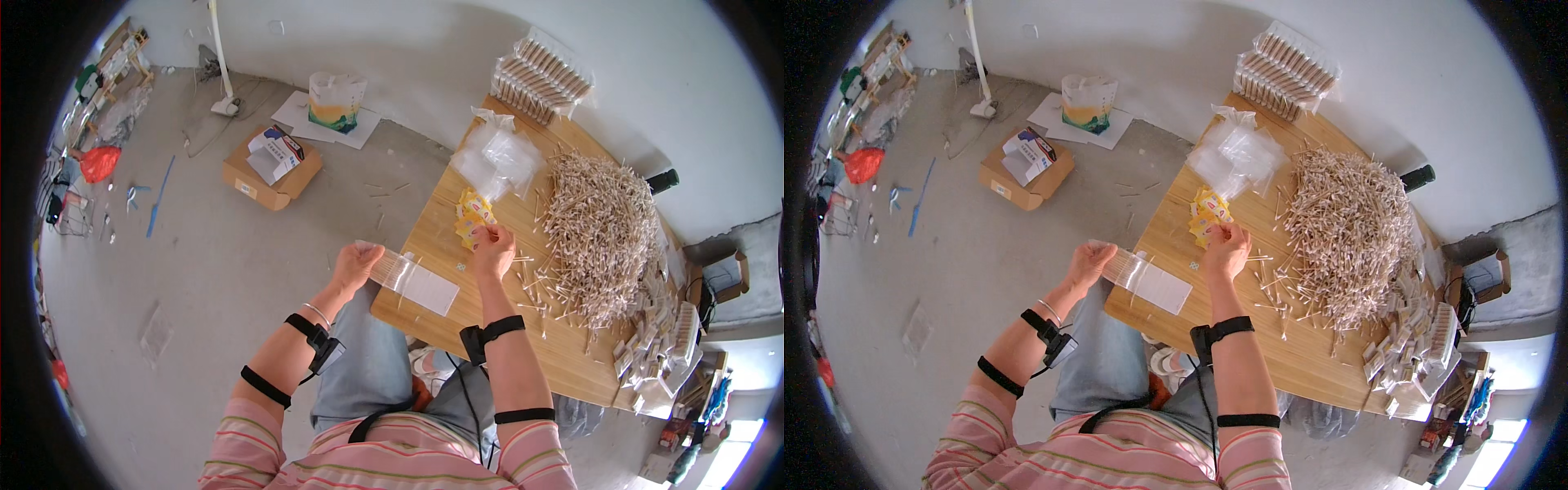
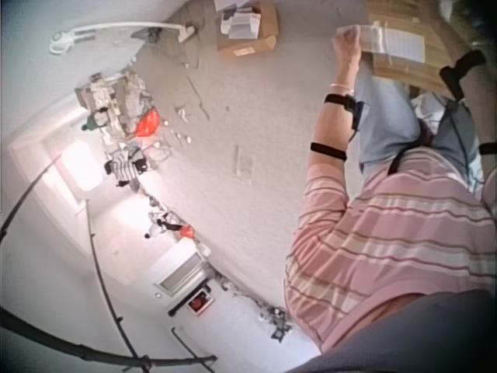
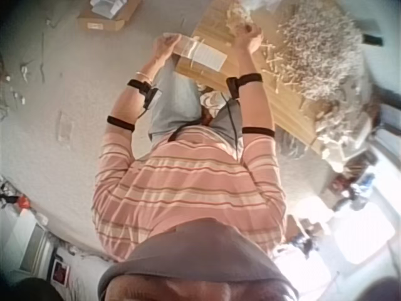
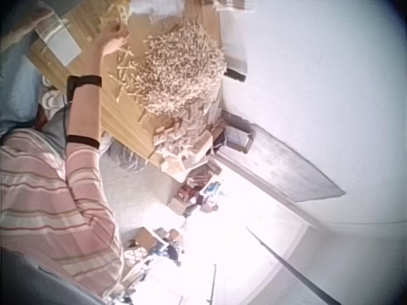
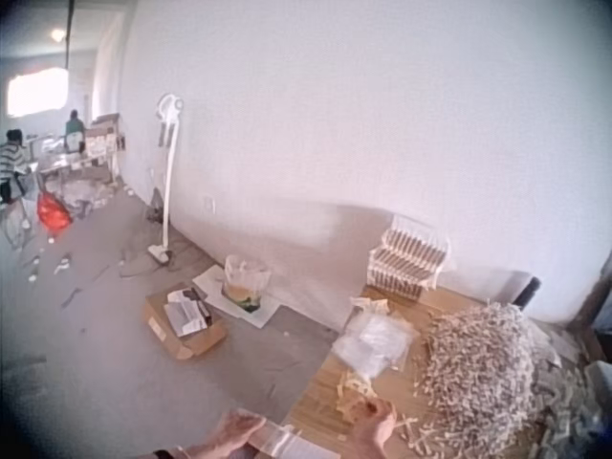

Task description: Placing cotton swabs into small plastic bags and arranging them.

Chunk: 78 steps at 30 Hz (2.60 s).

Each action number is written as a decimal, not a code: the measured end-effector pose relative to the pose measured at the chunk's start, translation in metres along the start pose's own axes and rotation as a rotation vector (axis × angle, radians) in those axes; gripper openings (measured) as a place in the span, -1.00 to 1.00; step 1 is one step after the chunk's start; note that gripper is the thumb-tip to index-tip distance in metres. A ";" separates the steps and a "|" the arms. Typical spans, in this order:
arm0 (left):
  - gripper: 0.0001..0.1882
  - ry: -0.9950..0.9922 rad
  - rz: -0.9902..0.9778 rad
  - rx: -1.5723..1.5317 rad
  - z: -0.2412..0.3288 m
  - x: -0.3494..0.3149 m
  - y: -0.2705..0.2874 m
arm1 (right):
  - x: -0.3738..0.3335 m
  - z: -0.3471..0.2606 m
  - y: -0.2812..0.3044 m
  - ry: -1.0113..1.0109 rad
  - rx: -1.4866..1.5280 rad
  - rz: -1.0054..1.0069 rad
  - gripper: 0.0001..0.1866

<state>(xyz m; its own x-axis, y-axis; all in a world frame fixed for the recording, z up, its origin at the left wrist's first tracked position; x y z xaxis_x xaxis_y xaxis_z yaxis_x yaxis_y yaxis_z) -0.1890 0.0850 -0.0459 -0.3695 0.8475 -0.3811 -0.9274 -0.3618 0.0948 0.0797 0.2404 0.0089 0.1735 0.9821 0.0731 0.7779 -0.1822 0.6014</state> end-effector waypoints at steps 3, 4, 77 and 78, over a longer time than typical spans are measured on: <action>-0.65 0.020 0.013 0.101 0.007 -0.003 0.000 | 0.006 0.012 0.009 0.000 0.183 0.024 -0.87; -0.66 -0.009 0.027 0.116 0.009 -0.004 0.002 | 0.004 0.010 0.013 -0.008 0.279 0.035 -0.88; -0.69 -1.017 -0.174 0.898 0.088 -0.061 -0.256 | -0.095 0.096 0.172 0.191 -0.232 0.357 -0.60; -0.69 -1.019 -0.185 0.904 0.086 -0.060 -0.259 | -0.093 0.098 0.174 0.180 -0.230 0.361 -0.60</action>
<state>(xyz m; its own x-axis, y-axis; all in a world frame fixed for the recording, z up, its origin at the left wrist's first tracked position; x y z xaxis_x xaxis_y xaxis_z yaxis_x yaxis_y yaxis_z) 0.0681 0.1614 0.0319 0.2478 0.9046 0.3469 -0.5366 -0.1699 0.8266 0.2581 0.1126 0.0284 0.2852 0.8541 0.4350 0.5293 -0.5187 0.6715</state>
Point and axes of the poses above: each hand's wrist, its own x-axis towards the middle knuckle, its own y-axis out of the back of the hand, z = x × y, the point moved 8 cm from there along x, towards the middle knuckle, and after that the axes turned 5 degrees about x, right-handed, at the moved point
